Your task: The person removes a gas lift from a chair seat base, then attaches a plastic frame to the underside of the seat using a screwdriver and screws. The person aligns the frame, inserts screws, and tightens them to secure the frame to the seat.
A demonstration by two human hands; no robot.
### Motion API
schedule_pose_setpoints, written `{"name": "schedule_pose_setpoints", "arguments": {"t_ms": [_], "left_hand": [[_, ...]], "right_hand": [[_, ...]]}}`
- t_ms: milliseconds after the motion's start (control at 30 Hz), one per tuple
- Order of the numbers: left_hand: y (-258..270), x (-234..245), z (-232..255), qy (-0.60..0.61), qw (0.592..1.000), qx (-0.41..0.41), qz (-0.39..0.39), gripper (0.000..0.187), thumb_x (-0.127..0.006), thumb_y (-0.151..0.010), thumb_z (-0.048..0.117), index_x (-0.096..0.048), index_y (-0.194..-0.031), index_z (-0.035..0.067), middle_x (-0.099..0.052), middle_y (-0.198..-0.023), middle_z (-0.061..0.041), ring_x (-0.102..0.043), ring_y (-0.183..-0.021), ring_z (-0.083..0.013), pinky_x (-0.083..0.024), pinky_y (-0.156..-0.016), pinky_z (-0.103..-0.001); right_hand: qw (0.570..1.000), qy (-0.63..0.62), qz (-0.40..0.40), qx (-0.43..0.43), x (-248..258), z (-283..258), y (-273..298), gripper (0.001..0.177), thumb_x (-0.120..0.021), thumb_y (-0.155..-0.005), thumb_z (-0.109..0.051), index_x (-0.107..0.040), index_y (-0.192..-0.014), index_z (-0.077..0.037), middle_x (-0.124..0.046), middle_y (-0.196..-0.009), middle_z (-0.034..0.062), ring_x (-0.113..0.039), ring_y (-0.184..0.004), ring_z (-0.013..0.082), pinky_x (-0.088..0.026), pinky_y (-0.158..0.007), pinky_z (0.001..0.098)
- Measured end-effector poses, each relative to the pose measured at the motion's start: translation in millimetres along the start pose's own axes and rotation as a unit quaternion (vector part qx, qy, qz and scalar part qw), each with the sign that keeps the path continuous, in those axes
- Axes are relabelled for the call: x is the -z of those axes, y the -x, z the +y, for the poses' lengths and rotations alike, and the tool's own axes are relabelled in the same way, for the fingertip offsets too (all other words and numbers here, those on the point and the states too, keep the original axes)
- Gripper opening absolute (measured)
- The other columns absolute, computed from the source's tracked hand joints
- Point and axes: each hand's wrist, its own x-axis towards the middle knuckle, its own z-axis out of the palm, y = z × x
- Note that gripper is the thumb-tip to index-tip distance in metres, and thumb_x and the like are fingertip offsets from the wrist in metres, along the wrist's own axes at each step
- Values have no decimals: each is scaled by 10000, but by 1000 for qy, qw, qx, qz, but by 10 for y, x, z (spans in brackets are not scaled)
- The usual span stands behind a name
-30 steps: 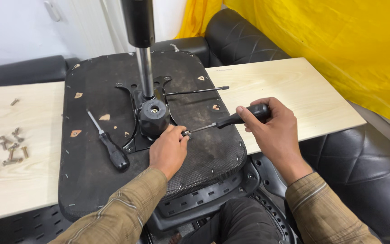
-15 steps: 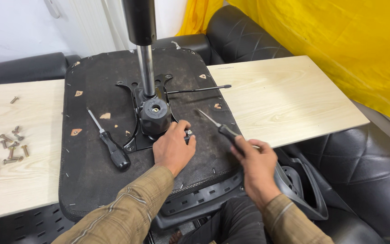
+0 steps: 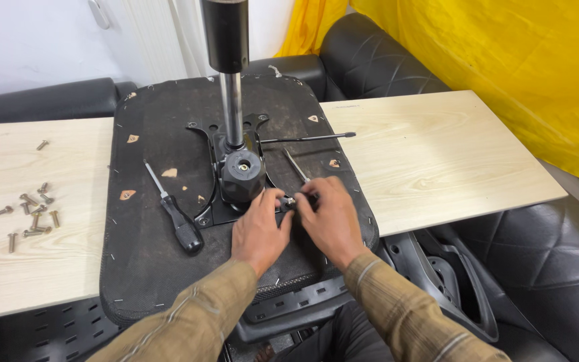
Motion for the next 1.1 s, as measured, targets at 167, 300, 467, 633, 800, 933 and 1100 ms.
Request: {"name": "schedule_pose_setpoints", "arguments": {"t_ms": [167,300,467,633,800,933,1100], "left_hand": [[91,108,-47,52,998,-3,-36,369,-681,-882,152,-539,-1221,118,-623,-1132,-136,-657,-1055,-346,-522,-861,-451],[81,100,-27,47,996,59,-52,376,-676,-892,164,-534,-1238,120,-634,-1118,-122,-647,-1056,-347,-515,-872,-451],[53,131,-27,34,995,62,-66,355,-662,-894,154,-545,-1227,117,-642,-1118,-116,-653,-1038,-346,-517,-865,-452],[51,133,-8,36,993,79,-78,318,-656,-895,158,-568,-1198,122,-655,-1109,-98,-661,-1044,-329,-523,-873,-438],[47,167,28,31,994,77,-77,334,-658,-900,164,-560,-1216,119,-647,-1112,-101,-658,-1048,-323,-520,-883,-438],[37,193,52,21,990,91,-109,353,-655,-925,201,-546,-1254,134,-641,-1123,-85,-669,-1034,-298,-529,-875,-420],[83,183,14,85,996,17,-35,287,-623,-972,169,-616,-1250,100,-668,-1105,-115,-675,-953,-334,-535,-804,-429]], "right_hand": [[982,70,-146,-98,-107,-112,-272,256,-788,-843,-235,-764,-926,6,-741,-851,243,-748,-802,359,-589,-741,408],[978,86,-186,-48,-161,-91,-353,182,-757,-784,-134,-780,-894,8,-733,-822,252,-740,-785,379,-583,-744,418],[983,39,-177,26,-171,-94,-366,322,-709,-683,-34,-749,-996,28,-737,-832,235,-743,-790,361,-588,-730,414],[976,73,-193,-67,-144,-120,-387,252,-797,-771,-173,-762,-925,23,-742,-824,221,-754,-793,339,-592,-744,390],[977,61,-207,2,-140,-134,-400,208,-747,-698,-70,-793,-884,9,-754,-823,214,-757,-789,331,-593,-740,381],[977,68,-200,11,-100,-157,-389,218,-744,-686,-60,-800,-889,-3,-751,-814,217,-759,-767,317,-596,-733,365],[984,-23,-153,-86,-55,-100,-329,254,-818,-723,-181,-783,-895,3,-778,-791,148,-787,-743,207,-610,-702,313]]}}
